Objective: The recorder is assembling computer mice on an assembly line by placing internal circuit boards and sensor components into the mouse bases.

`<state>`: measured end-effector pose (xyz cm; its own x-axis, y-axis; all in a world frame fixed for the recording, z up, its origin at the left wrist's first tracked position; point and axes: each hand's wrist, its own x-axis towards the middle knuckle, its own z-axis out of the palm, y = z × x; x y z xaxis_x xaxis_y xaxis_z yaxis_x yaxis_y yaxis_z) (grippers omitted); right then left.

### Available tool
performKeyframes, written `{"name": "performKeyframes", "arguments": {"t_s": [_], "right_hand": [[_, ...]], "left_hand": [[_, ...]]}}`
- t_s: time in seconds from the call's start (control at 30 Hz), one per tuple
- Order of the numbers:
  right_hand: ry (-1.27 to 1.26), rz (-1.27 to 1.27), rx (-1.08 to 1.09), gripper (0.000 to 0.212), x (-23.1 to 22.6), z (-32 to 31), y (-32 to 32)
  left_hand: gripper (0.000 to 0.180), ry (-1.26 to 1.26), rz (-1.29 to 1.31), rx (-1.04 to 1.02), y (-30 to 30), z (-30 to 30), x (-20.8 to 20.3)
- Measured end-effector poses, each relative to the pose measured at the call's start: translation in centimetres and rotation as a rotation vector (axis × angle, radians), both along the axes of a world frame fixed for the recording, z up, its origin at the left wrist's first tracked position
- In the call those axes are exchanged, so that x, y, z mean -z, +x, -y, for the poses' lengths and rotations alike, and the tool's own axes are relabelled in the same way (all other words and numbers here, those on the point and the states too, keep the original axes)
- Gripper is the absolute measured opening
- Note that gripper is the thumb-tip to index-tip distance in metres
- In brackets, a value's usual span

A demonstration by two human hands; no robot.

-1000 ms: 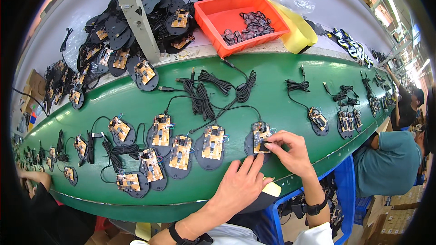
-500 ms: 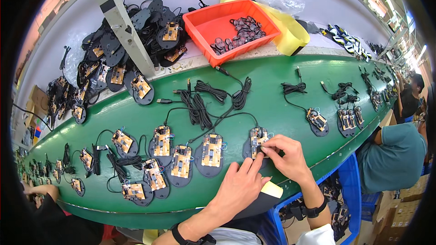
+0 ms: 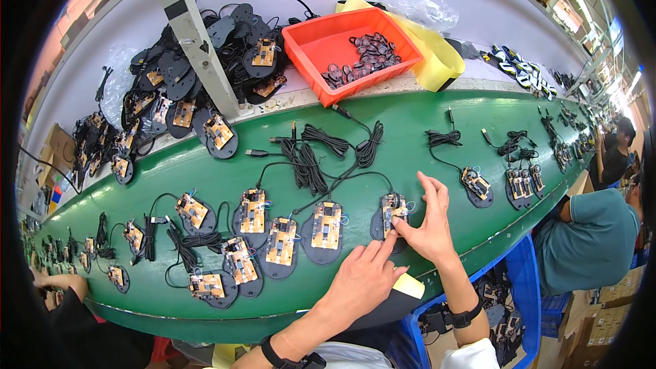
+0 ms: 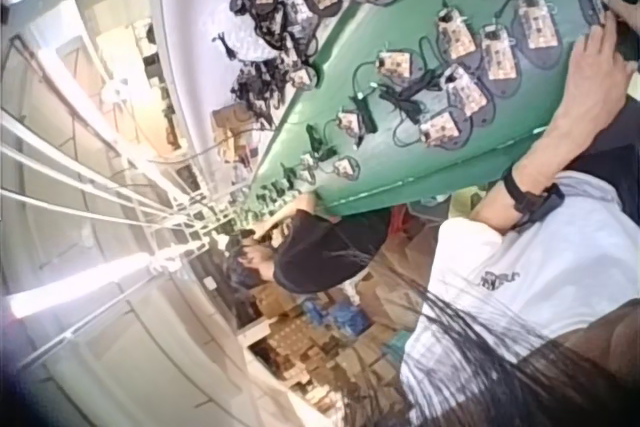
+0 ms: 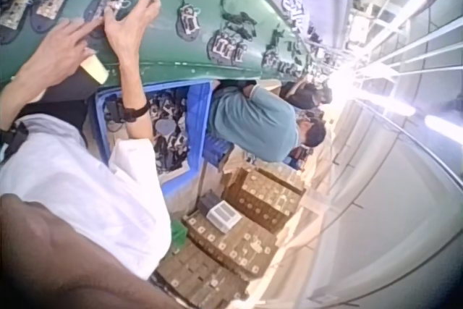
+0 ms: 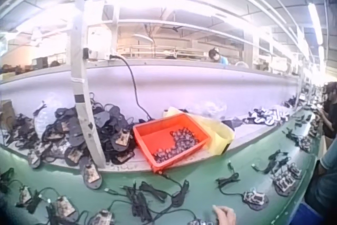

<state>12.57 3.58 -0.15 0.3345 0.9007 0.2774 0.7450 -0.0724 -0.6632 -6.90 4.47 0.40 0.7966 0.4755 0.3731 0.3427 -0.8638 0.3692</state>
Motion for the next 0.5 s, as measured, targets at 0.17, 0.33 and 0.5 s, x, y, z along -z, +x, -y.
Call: {"name": "performKeyframes", "arguments": {"t_s": [0.17, 0.33, 0.5], "right_hand": [[-0.076, -0.174, 0.005, 0.084, -1.0, 0.9, -0.5], [0.018, -0.212, 0.079, 0.074, -0.7, 1.0, -1.7], [0.000, 0.016, -0.079, 0.052, -2.7, 2.7, -2.2]], "left_hand": [[0.038, -0.011, -0.017, -0.006, -0.2, 0.0, 0.0], [0.038, -0.016, -0.027, -0.018, -1.2, -0.1, -0.6], [0.035, -0.116, 0.123, 0.103, -3.6, 0.8, -1.7]]}}
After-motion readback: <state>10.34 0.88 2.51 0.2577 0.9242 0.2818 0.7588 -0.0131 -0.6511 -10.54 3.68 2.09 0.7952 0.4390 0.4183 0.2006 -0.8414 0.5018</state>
